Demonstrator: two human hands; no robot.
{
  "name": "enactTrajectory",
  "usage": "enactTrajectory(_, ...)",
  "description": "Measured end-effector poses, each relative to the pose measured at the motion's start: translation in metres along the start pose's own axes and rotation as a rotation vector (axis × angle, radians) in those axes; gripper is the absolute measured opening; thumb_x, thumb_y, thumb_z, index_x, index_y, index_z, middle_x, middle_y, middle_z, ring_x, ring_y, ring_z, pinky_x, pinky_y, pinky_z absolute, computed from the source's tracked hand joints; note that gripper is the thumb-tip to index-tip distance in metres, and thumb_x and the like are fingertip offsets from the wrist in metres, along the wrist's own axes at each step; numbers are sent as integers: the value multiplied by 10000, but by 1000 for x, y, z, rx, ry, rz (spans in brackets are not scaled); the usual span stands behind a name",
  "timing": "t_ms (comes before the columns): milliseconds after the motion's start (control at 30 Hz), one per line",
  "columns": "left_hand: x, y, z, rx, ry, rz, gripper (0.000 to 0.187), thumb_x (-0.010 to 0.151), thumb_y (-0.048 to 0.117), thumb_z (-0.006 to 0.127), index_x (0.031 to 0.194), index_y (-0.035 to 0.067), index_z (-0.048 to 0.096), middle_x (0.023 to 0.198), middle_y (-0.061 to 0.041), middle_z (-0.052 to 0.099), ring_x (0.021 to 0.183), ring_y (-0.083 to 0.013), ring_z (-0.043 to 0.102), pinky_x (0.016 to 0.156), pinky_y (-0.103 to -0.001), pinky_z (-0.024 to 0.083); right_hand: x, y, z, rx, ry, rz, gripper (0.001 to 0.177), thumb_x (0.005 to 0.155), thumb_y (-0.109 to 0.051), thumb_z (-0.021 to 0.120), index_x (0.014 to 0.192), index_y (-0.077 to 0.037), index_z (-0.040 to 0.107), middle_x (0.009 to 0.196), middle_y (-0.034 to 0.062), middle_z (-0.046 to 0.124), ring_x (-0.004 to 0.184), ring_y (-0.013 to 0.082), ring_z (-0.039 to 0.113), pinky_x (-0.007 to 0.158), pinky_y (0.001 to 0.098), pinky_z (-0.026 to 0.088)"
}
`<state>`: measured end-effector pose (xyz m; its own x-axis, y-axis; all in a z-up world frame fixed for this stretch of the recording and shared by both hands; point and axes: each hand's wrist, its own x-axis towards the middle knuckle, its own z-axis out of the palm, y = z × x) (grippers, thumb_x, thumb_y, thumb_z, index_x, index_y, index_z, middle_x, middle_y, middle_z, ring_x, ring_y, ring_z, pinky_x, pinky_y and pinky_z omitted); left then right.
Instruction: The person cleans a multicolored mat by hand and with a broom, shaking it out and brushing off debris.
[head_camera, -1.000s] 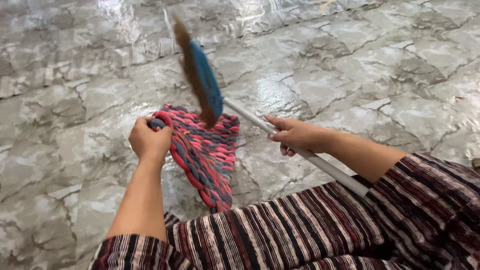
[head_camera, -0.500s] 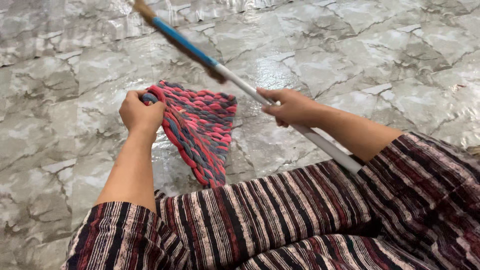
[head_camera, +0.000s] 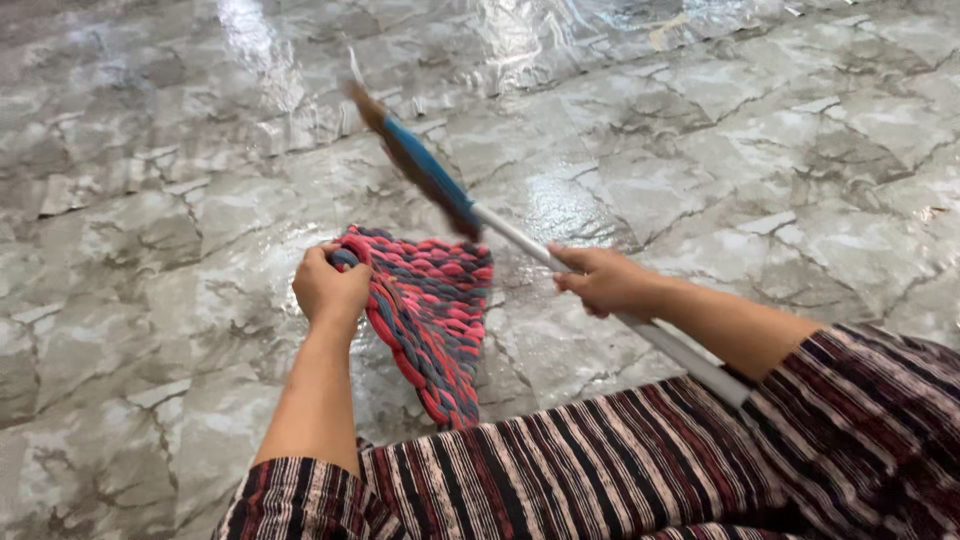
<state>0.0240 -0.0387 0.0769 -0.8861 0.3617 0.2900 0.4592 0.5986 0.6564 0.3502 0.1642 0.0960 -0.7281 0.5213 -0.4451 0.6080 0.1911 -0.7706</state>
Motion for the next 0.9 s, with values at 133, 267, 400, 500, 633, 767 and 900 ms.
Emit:
enactTrajectory(133, 0, -2, -2, 27, -11, -9, 384, 657, 206, 833, 993, 59, 719, 954, -152, 740, 905, -337, 712, 844, -442, 556, -10, -8, 14, 194, -119, 25, 582, 1038, -235, 481, 1594, -295, 317, 914, 54, 660, 511, 130, 526, 451, 302, 486)
enactTrajectory(267, -2, -4, -10, 49, -37, -83, 409, 654, 224, 841, 1009, 67, 712, 964, -158, 741, 907, -342, 714, 847, -447, 555, -12, -11, 27, -192, -55, 92, 585, 1036, -274, 507, 1597, -307, 346, 901, 86, 674, 517, 137, 542, 486, 327, 473)
enactTrajectory(400, -1, -10, -15, 70, -48, -55, 418, 634, 186, 819, 1017, 59, 709, 965, -159, 745, 903, -344, 718, 850, -446, 558, -11, -25, 13, -458, 55, 82, 596, 1057, -314, 479, 1623, -300, 291, 874, 120, 697, 544, 136, 581, 533, 323, 503)
enactTrajectory(500, -3, -14, -17, 81, -52, -50, 426, 625, 184, 832, 1012, 54, 714, 975, -166, 739, 907, -347, 711, 846, -447, 557, -16, -35, 4, -233, 38, 63, 603, 1032, -289, 490, 1606, -306, 307, 896, 75, 677, 538, 130, 546, 516, 328, 508)
enactTrajectory(633, -5, -10, -21, 62, -66, -65, 430, 632, 180, 837, 1024, 56, 716, 981, -152, 739, 914, -334, 712, 855, -442, 557, -16, -37, 18, 39, -88, 23, 615, 1028, -270, 477, 1608, -290, 275, 897, 40, 633, 527, 128, 502, 494, 318, 494)
enactTrajectory(767, -6, 0, -26, 47, -130, -148, 470, 638, 166, 820, 1080, 63, 697, 987, -138, 740, 911, -305, 729, 835, -427, 571, -9, -21, 31, -258, -131, 84, 565, 1065, -293, 437, 1611, -267, 297, 875, 43, 632, 576, 129, 544, 526, 317, 518)
enactTrajectory(900, -9, 3, -26, 88, -105, -77, 471, 634, 186, 862, 1063, 62, 712, 1021, -149, 729, 931, -316, 708, 839, -429, 558, 5, -9, 21, -574, 33, 89, 544, 1099, -280, 389, 1625, -208, 267, 858, 82, 674, 623, 147, 610, 564, 328, 532)
